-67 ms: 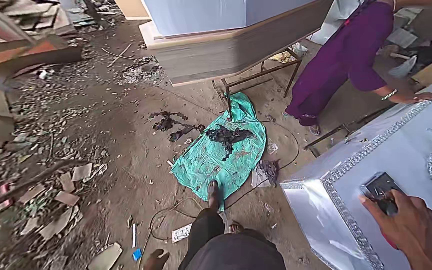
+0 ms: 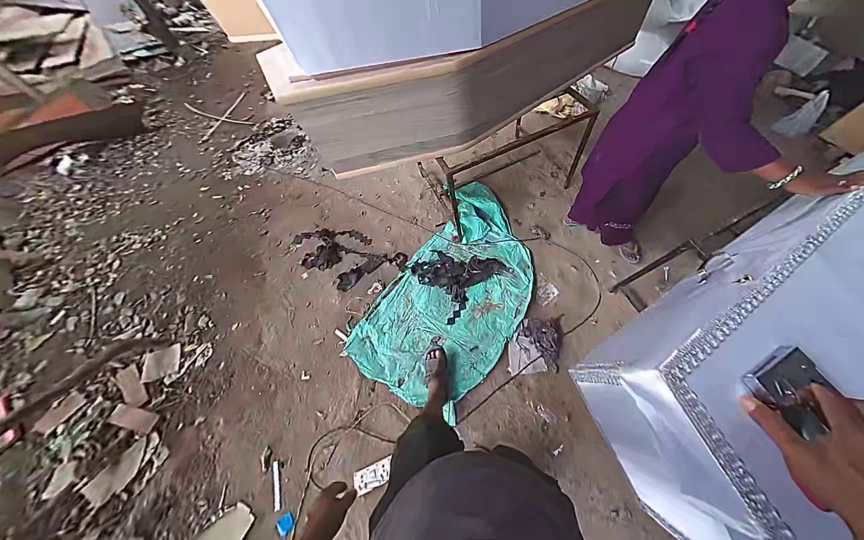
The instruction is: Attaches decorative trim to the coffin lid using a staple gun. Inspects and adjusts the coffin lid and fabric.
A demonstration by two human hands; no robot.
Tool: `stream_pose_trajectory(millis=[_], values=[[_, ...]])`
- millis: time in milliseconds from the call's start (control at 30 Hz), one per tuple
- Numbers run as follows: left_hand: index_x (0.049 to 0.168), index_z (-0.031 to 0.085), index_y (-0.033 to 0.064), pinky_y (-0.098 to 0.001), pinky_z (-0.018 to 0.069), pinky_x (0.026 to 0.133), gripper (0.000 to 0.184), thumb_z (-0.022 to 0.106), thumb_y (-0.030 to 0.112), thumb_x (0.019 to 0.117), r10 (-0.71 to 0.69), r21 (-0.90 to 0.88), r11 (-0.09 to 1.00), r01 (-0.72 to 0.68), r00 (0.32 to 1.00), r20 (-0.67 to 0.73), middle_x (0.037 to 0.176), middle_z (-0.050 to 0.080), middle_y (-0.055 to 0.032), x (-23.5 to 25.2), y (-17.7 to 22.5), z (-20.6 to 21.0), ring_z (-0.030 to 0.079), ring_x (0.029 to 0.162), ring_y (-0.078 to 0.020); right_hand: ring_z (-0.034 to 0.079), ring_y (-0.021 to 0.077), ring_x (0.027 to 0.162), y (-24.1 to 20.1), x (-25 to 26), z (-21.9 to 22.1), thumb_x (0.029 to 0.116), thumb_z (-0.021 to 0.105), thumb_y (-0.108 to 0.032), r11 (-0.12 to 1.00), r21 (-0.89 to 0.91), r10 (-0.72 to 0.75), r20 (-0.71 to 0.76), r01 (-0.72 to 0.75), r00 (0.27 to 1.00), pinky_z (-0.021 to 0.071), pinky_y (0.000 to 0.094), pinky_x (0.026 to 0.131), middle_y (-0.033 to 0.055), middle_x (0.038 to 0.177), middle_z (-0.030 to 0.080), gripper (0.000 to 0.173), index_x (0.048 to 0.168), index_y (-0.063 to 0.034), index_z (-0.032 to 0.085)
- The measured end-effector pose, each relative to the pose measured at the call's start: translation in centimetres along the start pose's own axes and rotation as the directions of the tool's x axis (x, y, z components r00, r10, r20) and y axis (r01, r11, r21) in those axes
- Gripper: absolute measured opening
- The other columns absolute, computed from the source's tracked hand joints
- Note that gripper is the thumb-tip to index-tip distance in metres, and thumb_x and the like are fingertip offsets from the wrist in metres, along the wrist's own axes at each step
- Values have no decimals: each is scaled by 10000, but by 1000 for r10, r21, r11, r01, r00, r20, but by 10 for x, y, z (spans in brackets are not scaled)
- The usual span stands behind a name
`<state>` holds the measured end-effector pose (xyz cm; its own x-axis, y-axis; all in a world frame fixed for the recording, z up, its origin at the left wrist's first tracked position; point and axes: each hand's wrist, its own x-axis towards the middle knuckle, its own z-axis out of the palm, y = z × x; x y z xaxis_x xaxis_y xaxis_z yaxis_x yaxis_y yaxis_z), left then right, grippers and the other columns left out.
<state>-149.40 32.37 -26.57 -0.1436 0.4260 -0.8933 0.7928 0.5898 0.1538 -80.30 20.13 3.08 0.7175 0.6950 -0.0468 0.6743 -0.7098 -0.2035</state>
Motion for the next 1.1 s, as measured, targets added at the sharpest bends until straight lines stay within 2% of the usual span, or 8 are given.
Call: stream_pose_trajectory(millis=[100, 200, 367, 500, 767, 833, 967, 1100], values=[[1351, 613, -10, -585, 533, 957, 513, 650, 361, 998, 151, 111, 982, -151, 989, 5, 1228, 679, -261, 77, 51, -23, 689, 1077, -401, 495, 571, 1253, -15, 6, -4, 787, 765, -612, 989, -2, 151, 52, -151, 987, 399, 716, 1016, 395, 1340, 514, 858, 1301, 57, 608], [1322, 653, 30, -621, 481, 1031, 526, 662, 420, 968, 296, 368, 876, -313, 950, 102, 1234, 691, -238, 135, 148, -76, 649, 1182, -412, 549, 570, 1164, -23, 6, 11, 716, 797, -616, 967, 45, 252, -60, -250, 966, 433, 737, 938, 371, 1237, 579, 833, 1214, 38, 663], [1394, 597, 25, -634, 428, 1090, 563, 651, 414, 989, 403, 650, 599, -468, 877, 261, 1343, 630, -262, 169, 359, -143, 580, 1289, -433, 591, 508, 1118, -42, 10, 8, 649, 823, -668, 902, 65, 431, -94, -426, 898, 470, 697, 912, 295, 1169, 627, 828, 1139, -11, 708], [1344, 642, 49, -612, 478, 1044, 446, 641, 346, 1010, 613, 509, 611, -606, 769, 180, 1261, 683, -222, 161, 534, -156, 649, 1190, -395, 605, 492, 1098, -52, 32, 10, 609, 826, -701, 852, 70, 523, -77, -518, 849, 489, 681, 882, 282, 1139, 636, 834, 1076, -17, 721], [1326, 640, 23, -557, 571, 913, 383, 608, 245, 1015, 749, 280, 495, -822, 568, 341, 1143, 732, -187, 90, 783, -9, 724, 1000, -336, 656, 407, 998, -61, 147, -25, 606, 797, -704, 812, 233, 579, -209, -535, 788, 519, 638, 819, 204, 1054, 678, 815, 1079, -42, 749], [1325, 633, 13, -526, 583, 910, 374, 588, 241, 1031, 698, 309, 450, -838, 545, 465, 1159, 732, -172, 71, 807, 31, 728, 1011, -311, 660, 408, 1010, -46, 186, -37, 624, 772, -725, 799, 219, 599, -206, -560, 774, 521, 645, 832, 205, 1064, 685, 827, 1110, -56, 744], [1339, 645, 72, -458, 552, 1013, 398, 589, 312, 1027, 639, 280, 185, -942, 331, 694, 1180, 736, -100, 12, 890, 85, 709, 1081, -209, 629, 427, 1090, 12, 295, -65, 702, 793, -670, 756, 197, 654, -185, -624, 733, 497, 642, 908, 228, 1114, 666, 757, 1113, -39, 716], [1323, 650, 67, -392, 577, 977, 402, 574, 329, 1028, 622, 163, 142, -976, 216, 753, 1137, 751, -63, -47, 954, 105, 722, 1034, -147, 576, 411, 1190, 66, 378, -63, 768, 768, -672, 639, 175, 769, -97, -749, 632, 445, 613, 1004, 219, 1214, 633, 764, 1190, -39, 695]])
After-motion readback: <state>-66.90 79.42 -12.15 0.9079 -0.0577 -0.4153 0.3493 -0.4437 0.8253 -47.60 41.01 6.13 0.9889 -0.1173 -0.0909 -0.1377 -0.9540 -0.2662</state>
